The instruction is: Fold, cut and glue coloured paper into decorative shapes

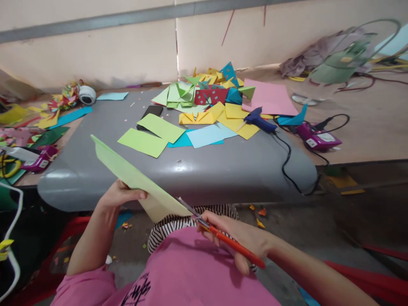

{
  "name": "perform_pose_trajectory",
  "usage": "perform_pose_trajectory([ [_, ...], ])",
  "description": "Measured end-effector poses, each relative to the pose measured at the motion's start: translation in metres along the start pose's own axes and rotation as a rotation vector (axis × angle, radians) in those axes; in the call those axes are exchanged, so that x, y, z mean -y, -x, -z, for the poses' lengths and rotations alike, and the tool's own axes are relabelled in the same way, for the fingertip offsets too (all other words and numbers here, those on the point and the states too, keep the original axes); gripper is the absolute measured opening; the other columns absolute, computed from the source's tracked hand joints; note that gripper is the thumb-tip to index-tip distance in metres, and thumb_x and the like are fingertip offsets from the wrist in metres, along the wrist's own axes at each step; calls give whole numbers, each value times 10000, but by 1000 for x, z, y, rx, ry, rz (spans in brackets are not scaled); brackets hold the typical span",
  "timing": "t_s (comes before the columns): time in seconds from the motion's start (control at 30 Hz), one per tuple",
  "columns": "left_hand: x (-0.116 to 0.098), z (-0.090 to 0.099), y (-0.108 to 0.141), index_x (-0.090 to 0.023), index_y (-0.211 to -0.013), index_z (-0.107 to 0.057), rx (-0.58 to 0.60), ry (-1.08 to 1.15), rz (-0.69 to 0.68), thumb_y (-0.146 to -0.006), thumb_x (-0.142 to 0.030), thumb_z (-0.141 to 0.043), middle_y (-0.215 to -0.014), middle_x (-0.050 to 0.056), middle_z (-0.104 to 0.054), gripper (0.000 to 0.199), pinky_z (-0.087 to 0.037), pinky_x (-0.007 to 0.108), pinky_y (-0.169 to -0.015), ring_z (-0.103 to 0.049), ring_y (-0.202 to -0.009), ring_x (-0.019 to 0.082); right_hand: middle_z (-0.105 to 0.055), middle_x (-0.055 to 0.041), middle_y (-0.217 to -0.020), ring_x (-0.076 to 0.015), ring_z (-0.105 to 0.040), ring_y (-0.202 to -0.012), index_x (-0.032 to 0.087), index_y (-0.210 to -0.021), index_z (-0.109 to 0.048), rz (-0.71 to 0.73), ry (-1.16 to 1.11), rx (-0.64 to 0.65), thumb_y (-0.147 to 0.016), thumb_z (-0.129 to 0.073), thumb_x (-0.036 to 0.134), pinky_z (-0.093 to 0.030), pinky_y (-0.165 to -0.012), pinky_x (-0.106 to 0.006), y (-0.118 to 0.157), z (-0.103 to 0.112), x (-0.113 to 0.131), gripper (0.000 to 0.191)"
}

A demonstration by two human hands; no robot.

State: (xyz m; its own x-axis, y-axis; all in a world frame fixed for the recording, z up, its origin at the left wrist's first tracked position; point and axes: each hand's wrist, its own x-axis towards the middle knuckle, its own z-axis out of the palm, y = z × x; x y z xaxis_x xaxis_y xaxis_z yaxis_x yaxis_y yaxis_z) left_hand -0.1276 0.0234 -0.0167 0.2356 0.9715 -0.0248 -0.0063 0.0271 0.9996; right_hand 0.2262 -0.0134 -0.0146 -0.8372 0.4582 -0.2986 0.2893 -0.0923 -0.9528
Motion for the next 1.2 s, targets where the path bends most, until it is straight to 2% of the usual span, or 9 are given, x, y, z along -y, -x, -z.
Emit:
perform_pose_trajectory([
  [0.07, 3, -1, 0, -222, -621, -801, -27, -29, -32, -553, -428, -945, -635, 88, -759, 260, -616, 341, -557, -722, -584, 260, -526, 52, -789, -111, -364, -661, 210, -972, -503, -5, 14, 0, -518, -812, 767, -300, -600, -265, 1, 0, 1, 781],
  [0.2, 6, -3, 1, -216, -619, -807, -10, -55, -31, -581, -488, -924, -637, 108, -757, 298, -622, 368, -584, -721, -600, 274, -470, 64, -757, -96, -301, -648, 215, -927, -476, -23, 19, -47, -525, -813, 718, -233, -574, -248, 3, -2, 2, 726],
  [0.3, 7, -1, 2, -202, -647, -817, -10, -53, -29, -591, -481, -926, -654, 123, -762, 304, -627, 368, -587, -719, -593, 270, -419, 80, -714, -87, -267, -624, 224, -903, -451, -17, 19, -59, -605, -788, 658, -217, -563, -243, 4, -4, -2, 625],
  [0.43, 7, 2, 4, -207, -680, -827, 12, -83, -19, -609, -489, -918, -675, 116, -769, 305, -639, 378, -599, -732, -611, 279, -467, 67, -753, -83, -305, -627, 219, -833, -439, 25, 45, -66, -681, -747, 607, -234, -560, -236, 4, -5, -9, 518],
  [0.7, -6, -3, 2, -232, -666, -827, 72, -110, -80, -667, -469, -890, -679, 112, -773, 245, -648, 369, -595, -750, -622, 280, -450, 76, -690, -81, -270, -607, 219, -784, -427, -10, 39, -70, -612, -788, 660, -196, -544, -244, 6, -4, -16, 595],
  [0.83, -11, -2, 3, -218, -716, -841, 129, -134, 4, -665, -438, -893, -729, 131, -786, 232, -652, 368, -620, -765, -673, 299, -476, 70, -711, -90, -299, -623, 223, -862, -454, -51, 43, -8, -570, -809, 676, -218, -559, -238, 7, -3, -10, 645],
  [1.03, -2, 5, 6, -217, -773, -842, 207, -149, 139, -701, -413, -868, -809, 120, -803, 211, -653, 368, -678, -767, -712, 280, -508, 57, -780, -100, -348, -651, 225, -894, -452, -60, 82, 15, -536, -802, 719, -257, -576, -243, 4, -2, -5, 703],
  [1.2, -3, -3, 12, -196, -688, -814, 120, -138, 153, -657, -473, -889, -755, 86, -797, 289, -639, 305, -680, -755, -699, 237, -479, 68, -742, -89, -307, -621, 224, -864, -428, -46, 98, -3, -545, -794, 764, -228, -560, -242, 3, -2, -13, 727],
])
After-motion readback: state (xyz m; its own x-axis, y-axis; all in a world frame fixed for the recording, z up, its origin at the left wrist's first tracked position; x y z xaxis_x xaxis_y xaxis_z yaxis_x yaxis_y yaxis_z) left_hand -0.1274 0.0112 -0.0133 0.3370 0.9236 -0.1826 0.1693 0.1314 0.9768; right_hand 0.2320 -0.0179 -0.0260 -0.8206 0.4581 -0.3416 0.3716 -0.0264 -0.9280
